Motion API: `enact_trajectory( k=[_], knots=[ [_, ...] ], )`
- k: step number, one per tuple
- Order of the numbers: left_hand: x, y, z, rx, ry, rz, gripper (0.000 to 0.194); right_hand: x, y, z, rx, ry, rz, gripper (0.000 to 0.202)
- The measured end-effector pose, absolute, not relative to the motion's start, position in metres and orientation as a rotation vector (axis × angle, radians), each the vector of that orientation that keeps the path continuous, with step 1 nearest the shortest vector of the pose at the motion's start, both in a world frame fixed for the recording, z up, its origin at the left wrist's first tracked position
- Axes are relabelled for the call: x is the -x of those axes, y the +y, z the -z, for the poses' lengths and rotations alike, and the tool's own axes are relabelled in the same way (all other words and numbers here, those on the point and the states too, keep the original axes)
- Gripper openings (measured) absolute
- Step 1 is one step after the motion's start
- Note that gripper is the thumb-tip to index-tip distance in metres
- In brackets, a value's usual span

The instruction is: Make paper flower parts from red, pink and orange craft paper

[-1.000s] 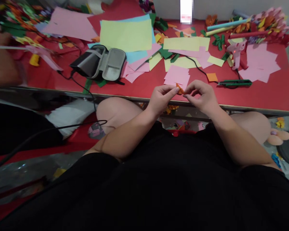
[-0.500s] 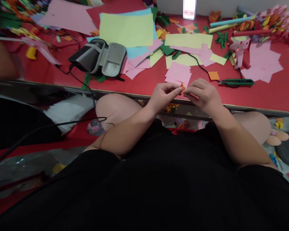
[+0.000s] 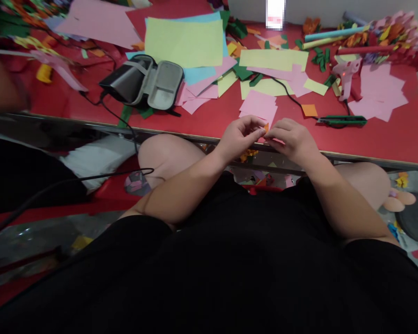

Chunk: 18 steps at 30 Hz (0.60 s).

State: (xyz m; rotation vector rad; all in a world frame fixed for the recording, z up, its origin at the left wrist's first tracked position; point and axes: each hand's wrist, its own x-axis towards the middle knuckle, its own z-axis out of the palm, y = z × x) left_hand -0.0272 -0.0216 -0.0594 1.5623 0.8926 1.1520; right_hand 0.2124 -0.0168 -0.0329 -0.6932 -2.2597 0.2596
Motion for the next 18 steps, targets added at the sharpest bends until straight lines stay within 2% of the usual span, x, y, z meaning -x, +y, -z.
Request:
enact_trajectory(
  k=[3, 8, 12, 14, 18],
  knots=[
    [0.029, -0.019, 0.059, -1.536, 0.877, -1.164, 0.048, -0.213, -0.02, 0.028, 0.7, -2.236, -0.407, 0.009],
    [0.031, -0.019, 0.047, -1.589, 0.839, -1.117, 0.05, -0.205, -0.026, 0.023, 0.872, -1.881, -0.696, 0.035],
    [0.031, -0.021, 0.043, -1.706, 0.877, -1.119, 0.049, -0.191, -0.029, 0.03, 1.039, -1.545, -1.201, 0.053],
    [0.032, -0.021, 0.043, -1.76, 0.921, -1.144, 0.049, -0.186, -0.03, 0.033, 1.036, -1.434, -1.374, 0.054],
    [0.039, -0.019, 0.04, -1.925, 0.95, -1.152, 0.05, -0.183, -0.03, 0.035, 1.041, -1.164, -1.51, 0.054]
  ],
)
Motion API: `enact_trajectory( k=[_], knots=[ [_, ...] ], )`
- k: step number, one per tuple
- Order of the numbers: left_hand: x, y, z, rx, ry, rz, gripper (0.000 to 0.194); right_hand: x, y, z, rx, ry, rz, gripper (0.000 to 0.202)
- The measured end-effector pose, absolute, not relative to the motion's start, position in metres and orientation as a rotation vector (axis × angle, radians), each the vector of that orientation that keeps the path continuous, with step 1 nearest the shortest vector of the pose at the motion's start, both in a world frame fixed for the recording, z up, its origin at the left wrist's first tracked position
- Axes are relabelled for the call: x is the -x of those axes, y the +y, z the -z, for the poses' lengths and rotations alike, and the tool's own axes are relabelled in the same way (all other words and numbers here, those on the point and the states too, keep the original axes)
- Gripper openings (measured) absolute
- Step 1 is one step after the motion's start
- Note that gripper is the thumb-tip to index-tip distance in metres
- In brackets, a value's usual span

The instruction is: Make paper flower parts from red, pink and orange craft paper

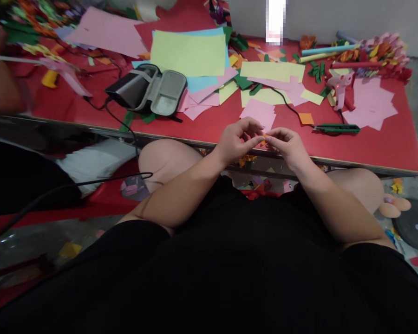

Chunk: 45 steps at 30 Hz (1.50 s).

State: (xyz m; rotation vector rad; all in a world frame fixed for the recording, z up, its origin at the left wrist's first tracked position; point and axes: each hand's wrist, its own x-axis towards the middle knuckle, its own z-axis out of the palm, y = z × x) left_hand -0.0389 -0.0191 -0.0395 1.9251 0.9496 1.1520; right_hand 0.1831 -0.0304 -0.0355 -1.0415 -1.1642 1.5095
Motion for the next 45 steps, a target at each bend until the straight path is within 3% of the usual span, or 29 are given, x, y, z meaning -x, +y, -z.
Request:
enact_trajectory(
  k=[5, 15, 31, 37, 45],
  knots=[
    [0.05, -0.014, 0.03, -2.367, 0.86, -1.058, 0.032, -0.185, -0.028, 0.036, 1.076, -1.026, -1.587, 0.052],
    [0.054, -0.012, 0.035, -2.547, 0.948, -1.08, 0.026, -0.19, -0.025, 0.036, 1.111, -1.155, -1.475, 0.052],
    [0.043, -0.024, 0.039, -2.377, 0.973, -1.181, 0.025, -0.18, -0.031, 0.04, 1.129, -1.193, -1.388, 0.052],
    [0.041, -0.019, 0.039, -2.149, 0.914, -1.166, 0.035, -0.179, -0.032, 0.037, 1.114, -1.198, -1.358, 0.048],
    [0.051, -0.008, 0.04, -2.212, 0.815, -1.131, 0.02, -0.184, -0.03, 0.037, 1.105, -1.239, -1.354, 0.049]
  ],
)
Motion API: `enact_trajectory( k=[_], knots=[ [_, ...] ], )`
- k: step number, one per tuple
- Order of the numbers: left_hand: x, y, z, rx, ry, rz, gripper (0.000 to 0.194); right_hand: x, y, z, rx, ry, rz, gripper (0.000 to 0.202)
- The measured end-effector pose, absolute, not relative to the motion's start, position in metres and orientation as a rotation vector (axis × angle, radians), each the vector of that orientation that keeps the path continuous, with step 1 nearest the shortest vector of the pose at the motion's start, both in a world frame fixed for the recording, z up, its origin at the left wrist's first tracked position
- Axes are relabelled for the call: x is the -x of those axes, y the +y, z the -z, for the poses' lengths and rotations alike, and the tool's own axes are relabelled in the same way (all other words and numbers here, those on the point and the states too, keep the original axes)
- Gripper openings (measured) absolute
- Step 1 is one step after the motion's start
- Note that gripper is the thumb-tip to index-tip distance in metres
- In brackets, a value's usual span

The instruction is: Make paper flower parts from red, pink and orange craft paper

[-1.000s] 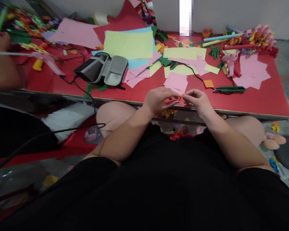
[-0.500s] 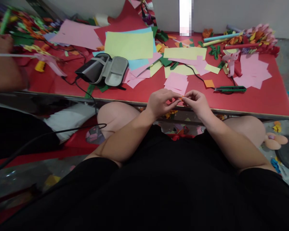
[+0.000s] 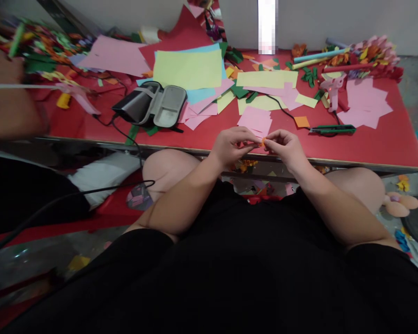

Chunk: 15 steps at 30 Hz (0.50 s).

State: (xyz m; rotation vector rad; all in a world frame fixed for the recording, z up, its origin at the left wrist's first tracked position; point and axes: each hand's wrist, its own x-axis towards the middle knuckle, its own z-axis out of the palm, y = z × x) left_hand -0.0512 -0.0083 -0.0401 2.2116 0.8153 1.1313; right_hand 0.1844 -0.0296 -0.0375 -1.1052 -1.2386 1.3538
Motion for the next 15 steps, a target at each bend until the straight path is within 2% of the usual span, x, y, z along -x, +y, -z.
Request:
enact_trajectory(
  k=[5, 15],
  knots=[
    [0.0542, -0.0076, 0.0399, -2.358, 0.791, -1.093, 0.014, -0.1838, -0.0304, 0.0367, 1.088, -1.217, -1.389, 0.049],
    [0.0569, -0.0093, 0.0358, -2.322, 0.798, -1.137, 0.026, -0.1832, -0.0339, 0.0307, 1.061, -1.255, -1.42, 0.057]
  ],
)
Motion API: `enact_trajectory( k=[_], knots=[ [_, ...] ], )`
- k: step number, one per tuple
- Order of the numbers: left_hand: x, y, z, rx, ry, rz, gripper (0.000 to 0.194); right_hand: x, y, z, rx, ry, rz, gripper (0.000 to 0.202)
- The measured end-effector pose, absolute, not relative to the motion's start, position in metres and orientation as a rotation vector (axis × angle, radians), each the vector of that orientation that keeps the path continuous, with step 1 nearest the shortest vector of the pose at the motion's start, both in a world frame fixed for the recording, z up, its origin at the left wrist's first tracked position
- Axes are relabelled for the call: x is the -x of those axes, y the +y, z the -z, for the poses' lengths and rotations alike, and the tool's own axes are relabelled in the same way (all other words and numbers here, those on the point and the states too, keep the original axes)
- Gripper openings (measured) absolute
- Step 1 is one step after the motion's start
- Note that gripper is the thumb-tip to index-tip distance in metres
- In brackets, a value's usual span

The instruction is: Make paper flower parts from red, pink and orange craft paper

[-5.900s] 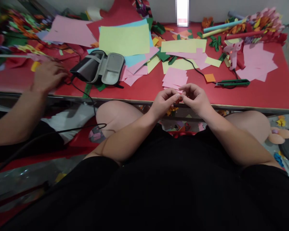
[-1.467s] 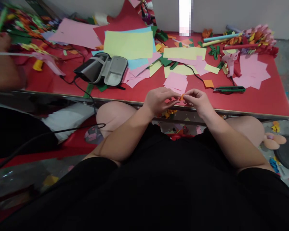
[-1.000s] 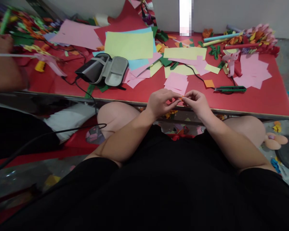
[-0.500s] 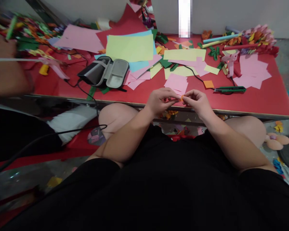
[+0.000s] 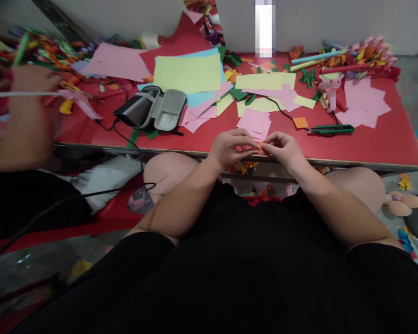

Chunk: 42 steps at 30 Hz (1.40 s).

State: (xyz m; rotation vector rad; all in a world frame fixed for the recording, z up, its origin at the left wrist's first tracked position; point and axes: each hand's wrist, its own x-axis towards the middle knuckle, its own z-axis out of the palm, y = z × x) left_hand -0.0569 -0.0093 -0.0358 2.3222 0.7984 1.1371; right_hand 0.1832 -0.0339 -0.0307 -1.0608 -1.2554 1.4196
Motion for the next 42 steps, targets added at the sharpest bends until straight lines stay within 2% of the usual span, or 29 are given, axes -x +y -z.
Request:
enact_trajectory(
  k=[4, 9, 15, 25, 33, 42],
  knots=[
    [0.057, -0.008, 0.036, -2.368, 0.717, -1.22, 0.024, -0.184, -0.037, 0.026, 1.043, -1.295, -1.423, 0.057],
    [0.055, -0.007, 0.036, -2.405, 0.688, -1.193, 0.037, -0.185, -0.037, 0.025, 1.064, -1.274, -1.421, 0.061],
    [0.051, -0.005, 0.04, -2.173, 0.767, -1.203, 0.047, -0.184, -0.036, 0.025, 1.079, -1.185, -1.513, 0.063],
    [0.049, 0.001, 0.042, -1.945, 0.727, -1.172, 0.042, -0.187, -0.035, 0.029, 1.04, -1.176, -1.533, 0.059],
    [0.043, -0.011, 0.037, -1.837, 0.927, -1.08, 0.044, -0.186, -0.037, 0.026, 1.062, -1.316, -1.407, 0.059],
    [0.034, -0.019, 0.039, -1.611, 1.0, -1.117, 0.051, -0.187, -0.036, 0.028, 1.103, -1.294, -1.43, 0.06]
  ],
)
